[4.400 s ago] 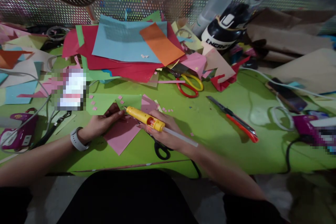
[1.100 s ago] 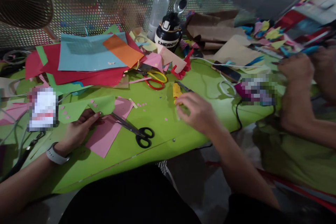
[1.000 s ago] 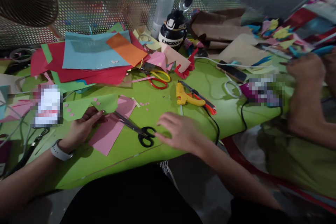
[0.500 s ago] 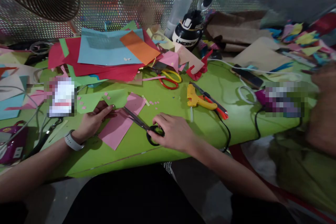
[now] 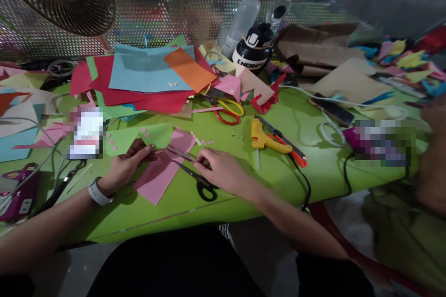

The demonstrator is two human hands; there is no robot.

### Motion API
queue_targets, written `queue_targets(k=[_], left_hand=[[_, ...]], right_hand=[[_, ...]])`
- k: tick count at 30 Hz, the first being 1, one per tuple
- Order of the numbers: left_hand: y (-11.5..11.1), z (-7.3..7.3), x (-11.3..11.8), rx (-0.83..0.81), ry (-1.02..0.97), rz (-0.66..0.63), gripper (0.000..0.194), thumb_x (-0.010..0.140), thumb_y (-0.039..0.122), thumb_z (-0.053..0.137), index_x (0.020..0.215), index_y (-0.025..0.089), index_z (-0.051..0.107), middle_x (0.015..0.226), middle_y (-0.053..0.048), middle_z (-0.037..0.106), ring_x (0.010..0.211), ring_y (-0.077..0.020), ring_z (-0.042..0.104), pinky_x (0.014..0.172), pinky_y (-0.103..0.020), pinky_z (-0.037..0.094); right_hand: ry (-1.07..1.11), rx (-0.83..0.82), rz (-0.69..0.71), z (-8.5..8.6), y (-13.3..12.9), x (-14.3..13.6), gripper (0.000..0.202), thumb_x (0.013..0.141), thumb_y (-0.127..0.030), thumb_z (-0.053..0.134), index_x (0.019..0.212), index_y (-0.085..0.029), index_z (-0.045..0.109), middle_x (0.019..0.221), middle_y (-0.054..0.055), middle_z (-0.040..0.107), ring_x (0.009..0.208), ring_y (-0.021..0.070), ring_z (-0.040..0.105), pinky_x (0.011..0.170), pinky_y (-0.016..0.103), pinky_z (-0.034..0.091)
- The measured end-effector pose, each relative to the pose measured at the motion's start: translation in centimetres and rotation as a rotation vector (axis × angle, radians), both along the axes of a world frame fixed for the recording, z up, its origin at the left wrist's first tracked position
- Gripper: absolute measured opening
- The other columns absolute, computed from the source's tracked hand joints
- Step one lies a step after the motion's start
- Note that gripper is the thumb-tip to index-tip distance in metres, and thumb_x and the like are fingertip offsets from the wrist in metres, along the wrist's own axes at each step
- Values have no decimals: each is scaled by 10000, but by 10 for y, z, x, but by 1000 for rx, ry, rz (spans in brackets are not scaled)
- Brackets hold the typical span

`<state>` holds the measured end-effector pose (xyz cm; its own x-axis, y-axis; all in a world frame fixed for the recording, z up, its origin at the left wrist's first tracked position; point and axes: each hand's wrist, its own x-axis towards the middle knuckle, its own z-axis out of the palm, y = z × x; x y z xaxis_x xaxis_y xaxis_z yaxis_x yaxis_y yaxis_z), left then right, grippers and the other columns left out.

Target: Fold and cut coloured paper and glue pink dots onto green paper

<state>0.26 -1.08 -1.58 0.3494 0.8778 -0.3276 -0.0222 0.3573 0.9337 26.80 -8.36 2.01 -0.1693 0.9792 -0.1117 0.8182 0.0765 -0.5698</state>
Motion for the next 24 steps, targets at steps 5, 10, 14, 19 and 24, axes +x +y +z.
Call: queue_targets(k=[5, 10, 14, 19, 24], left_hand=[[2, 0, 1, 47, -37, 2, 319, 809, 481, 784, 840, 180, 686, 952, -74, 790, 942, -237, 763, 991, -403, 593], [3, 2, 1, 45, -30, -3, 325, 813, 475, 783, 784, 194, 621, 923, -37, 780, 986, -231, 759, 991, -364, 592], [4, 6, 1, 41, 2, 1, 338, 801, 486, 788, 776, 201, 608, 936, -35, 778, 1019, -238, 752, 1002, -355, 585], [4, 9, 3, 45, 22, 25, 326, 776, 471, 815, 771, 208, 622, 872, -20, 765, 974, -241, 762, 959, -343, 609], [6, 8, 3, 78, 27, 11, 306, 799, 462, 794, 777, 215, 615, 891, -20, 765, 989, -241, 760, 965, -352, 608]], right_hand=[[431, 1, -130, 9, 1, 20, 266, 919, -403, 605, 1099, -219, 672, 746, 1, 722, 622, 160, 676, 580, 294, 541], [724, 94, -284, 25, -5, 41, 262, 774, -453, 802, 824, -206, 734, 597, -4, 695, 495, 132, 647, 459, 244, 532], [647, 248, -243, 33, -8, 39, 264, 795, -472, 804, 769, -215, 748, 555, -10, 684, 437, 115, 605, 422, 239, 503], [510, 502, -149, 17, 2, 25, 316, 824, -462, 786, 680, -207, 666, 548, -26, 648, 450, 93, 560, 424, 220, 440], [432, 254, 115, 12, 9, 23, 286, 899, -481, 694, 754, -234, 692, 649, -12, 696, 546, 120, 611, 518, 252, 504]])
